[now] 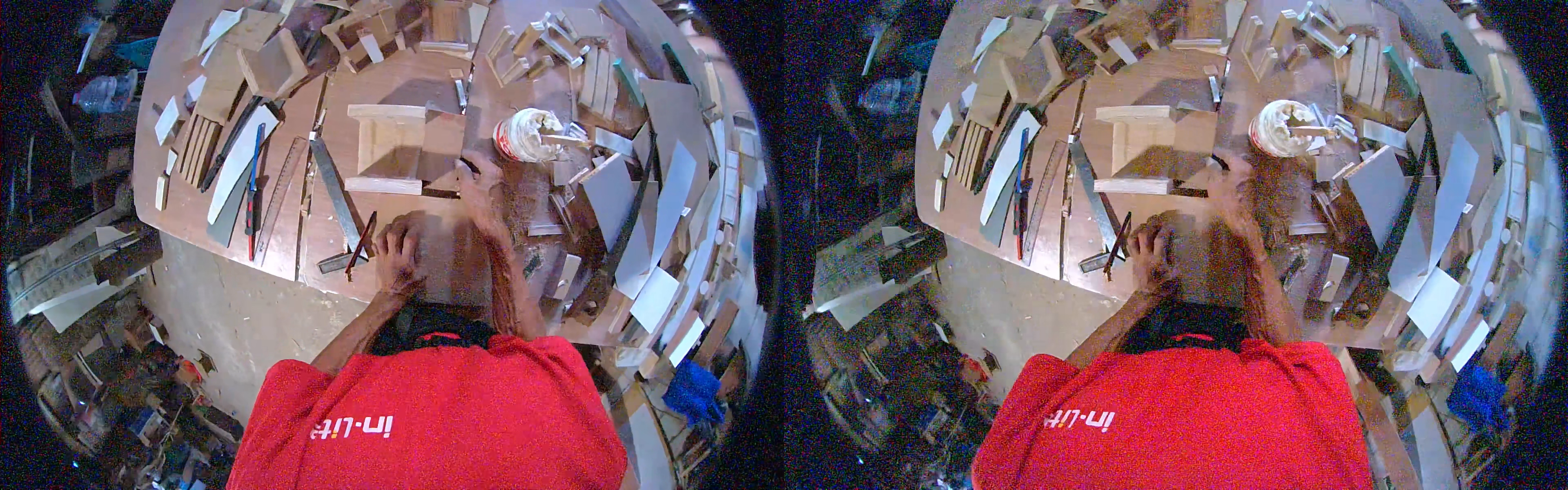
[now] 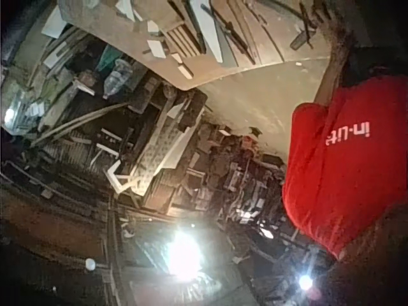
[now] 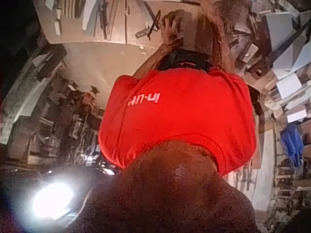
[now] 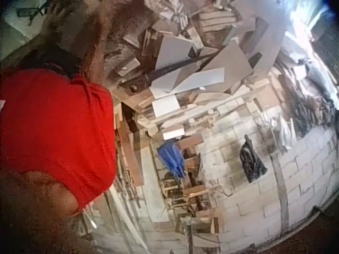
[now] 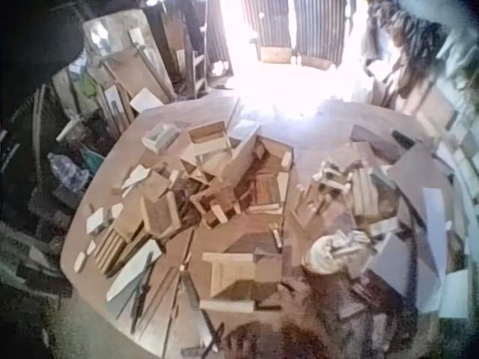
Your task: The person handles wooden box components on a workbench. They use a metal ruler and a pencil to mark lines on a wooden piece and then cut the piece using a handsaw.
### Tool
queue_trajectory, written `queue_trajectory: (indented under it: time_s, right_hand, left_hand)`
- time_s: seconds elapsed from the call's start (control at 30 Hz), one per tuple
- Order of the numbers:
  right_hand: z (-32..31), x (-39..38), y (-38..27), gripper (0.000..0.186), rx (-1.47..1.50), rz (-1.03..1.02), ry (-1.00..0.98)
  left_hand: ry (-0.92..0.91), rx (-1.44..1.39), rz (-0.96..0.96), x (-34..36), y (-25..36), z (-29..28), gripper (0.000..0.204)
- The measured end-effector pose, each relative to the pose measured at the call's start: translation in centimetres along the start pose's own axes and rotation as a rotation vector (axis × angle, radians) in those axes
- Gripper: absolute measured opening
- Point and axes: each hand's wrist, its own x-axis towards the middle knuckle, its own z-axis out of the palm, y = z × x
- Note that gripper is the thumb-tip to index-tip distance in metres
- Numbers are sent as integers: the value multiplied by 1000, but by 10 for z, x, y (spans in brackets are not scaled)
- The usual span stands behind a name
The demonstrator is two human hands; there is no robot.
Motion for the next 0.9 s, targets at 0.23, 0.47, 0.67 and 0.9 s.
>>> queue_trajectory:
  time_s: [0.23,0.47,0.67,0.9]
  right_hand:
    - [5,1,9,23,88,-44,27]
    - [-1,0,-16,18,152,-30,13]
    - [-2,-4,-18,21,168,4,18]
    - [-11,-6,-41,23,157,16,-25]
  left_hand:
    - [81,10,17,2,-2,8,51]
    - [48,44,-4,-2,-5,7,55]
    - [44,-57,11,-2,-6,7,68]
    - [76,62,16,-3,-12,15,63]
